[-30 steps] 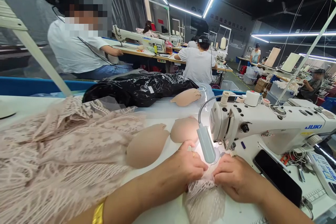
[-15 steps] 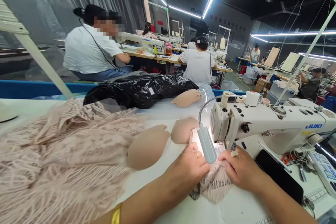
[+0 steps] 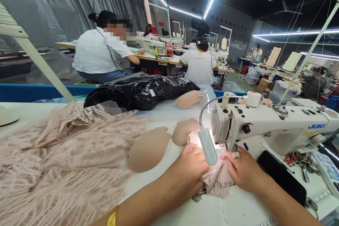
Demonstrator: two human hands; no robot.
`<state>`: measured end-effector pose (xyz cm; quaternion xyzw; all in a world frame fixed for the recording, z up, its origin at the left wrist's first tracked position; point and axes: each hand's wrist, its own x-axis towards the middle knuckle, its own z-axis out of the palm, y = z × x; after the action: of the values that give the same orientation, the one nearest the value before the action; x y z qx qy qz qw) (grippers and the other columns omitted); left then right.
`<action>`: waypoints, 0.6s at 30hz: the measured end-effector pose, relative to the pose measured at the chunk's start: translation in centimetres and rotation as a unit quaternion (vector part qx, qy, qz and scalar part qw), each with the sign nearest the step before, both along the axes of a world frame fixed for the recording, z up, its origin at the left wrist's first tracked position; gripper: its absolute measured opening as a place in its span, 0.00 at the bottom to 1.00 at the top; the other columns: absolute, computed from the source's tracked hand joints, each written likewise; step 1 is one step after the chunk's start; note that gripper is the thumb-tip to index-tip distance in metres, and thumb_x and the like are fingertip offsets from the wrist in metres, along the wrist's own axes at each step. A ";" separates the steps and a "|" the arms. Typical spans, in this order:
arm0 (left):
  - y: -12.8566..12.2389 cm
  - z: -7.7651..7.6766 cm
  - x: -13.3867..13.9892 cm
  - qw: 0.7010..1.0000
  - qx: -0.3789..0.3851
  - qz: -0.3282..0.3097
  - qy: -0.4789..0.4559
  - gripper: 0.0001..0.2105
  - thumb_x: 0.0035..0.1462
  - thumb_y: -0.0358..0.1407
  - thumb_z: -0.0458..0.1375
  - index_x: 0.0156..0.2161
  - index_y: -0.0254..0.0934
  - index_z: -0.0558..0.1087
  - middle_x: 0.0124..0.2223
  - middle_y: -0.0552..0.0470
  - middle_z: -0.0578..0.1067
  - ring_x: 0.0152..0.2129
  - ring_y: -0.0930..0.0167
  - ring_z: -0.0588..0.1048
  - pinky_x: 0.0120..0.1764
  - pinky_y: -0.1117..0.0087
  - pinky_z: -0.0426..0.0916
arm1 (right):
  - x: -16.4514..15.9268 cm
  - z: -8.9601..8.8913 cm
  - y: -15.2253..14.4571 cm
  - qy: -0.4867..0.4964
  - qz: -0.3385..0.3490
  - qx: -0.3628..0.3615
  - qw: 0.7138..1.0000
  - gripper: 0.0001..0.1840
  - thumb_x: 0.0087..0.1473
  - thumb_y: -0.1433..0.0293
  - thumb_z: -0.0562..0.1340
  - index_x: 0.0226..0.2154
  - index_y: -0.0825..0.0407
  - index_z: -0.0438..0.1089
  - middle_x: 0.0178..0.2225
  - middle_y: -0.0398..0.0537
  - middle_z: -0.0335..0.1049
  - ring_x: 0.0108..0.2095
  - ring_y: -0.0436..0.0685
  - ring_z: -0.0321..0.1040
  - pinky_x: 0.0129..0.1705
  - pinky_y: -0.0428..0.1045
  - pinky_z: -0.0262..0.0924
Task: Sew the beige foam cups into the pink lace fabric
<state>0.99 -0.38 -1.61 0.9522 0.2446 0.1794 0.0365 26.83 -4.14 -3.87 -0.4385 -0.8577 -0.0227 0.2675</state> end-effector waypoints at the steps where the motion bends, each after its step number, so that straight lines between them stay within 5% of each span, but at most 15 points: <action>1: -0.3 0.7 -0.2 0.999 -0.028 0.012 0.010 0.08 0.53 0.23 0.60 0.33 0.39 0.70 0.41 0.51 0.78 0.41 0.59 0.75 0.56 0.47 0.64 | -0.1 0.1 -0.2 0.002 0.009 0.015 1.000 0.13 0.63 0.79 0.55 0.45 0.51 0.72 0.36 0.52 0.78 0.40 0.64 0.71 0.43 0.55 0.67; 5: -1.5 2.3 -0.4 0.993 -0.099 0.066 0.025 0.08 0.50 0.29 0.63 0.36 0.42 0.74 0.43 0.48 0.76 0.40 0.57 0.73 0.45 0.54 0.70 | -1.3 1.1 -1.6 -0.011 0.089 0.023 0.996 0.20 0.68 0.70 0.60 0.61 0.49 0.64 0.47 0.53 0.79 0.45 0.63 0.72 0.49 0.57 0.66; 8: -2.2 2.6 -0.4 0.992 -0.124 0.018 -0.012 0.16 0.49 0.26 0.61 0.44 0.43 0.73 0.48 0.49 0.76 0.42 0.61 0.74 0.42 0.63 0.72 | -2.4 1.0 -1.9 -0.039 0.097 0.053 0.993 0.29 0.68 0.60 0.66 0.66 0.45 0.58 0.58 0.55 0.74 0.55 0.66 0.69 0.53 0.58 0.63; 11: -2.5 2.1 -0.7 0.991 -0.131 -0.027 0.000 0.18 0.47 0.21 0.57 0.42 0.42 0.72 0.45 0.53 0.76 0.38 0.65 0.74 0.40 0.67 0.70 | -2.5 -0.6 -1.0 -0.064 0.045 0.120 0.990 0.16 0.65 0.77 0.58 0.52 0.47 0.67 0.40 0.47 0.76 0.38 0.60 0.68 0.47 0.54 0.60; 13: -2.3 1.4 -0.8 0.995 -0.094 -0.016 0.012 0.15 0.47 0.20 0.57 0.37 0.41 0.71 0.40 0.53 0.76 0.34 0.65 0.72 0.39 0.65 0.68 | -1.9 -1.7 -0.2 -0.089 0.021 0.141 0.986 0.19 0.53 0.86 0.55 0.39 0.47 0.67 0.31 0.43 0.71 0.29 0.57 0.61 0.46 0.54 0.58; 18: -1.3 0.5 -0.7 0.998 -0.021 -0.066 -0.004 0.09 0.51 0.22 0.59 0.32 0.40 0.68 0.43 0.53 0.80 0.40 0.61 0.76 0.56 0.53 0.63 | -0.4 -2.1 0.8 -0.109 0.023 0.087 0.990 0.20 0.42 0.86 0.59 0.35 0.47 0.68 0.32 0.44 0.75 0.33 0.59 0.65 0.54 0.56 0.59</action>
<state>0.29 -1.65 -1.15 0.9645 0.1847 0.1756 0.0688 26.47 -3.31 -5.99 -0.3889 -0.8862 -0.1384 0.2103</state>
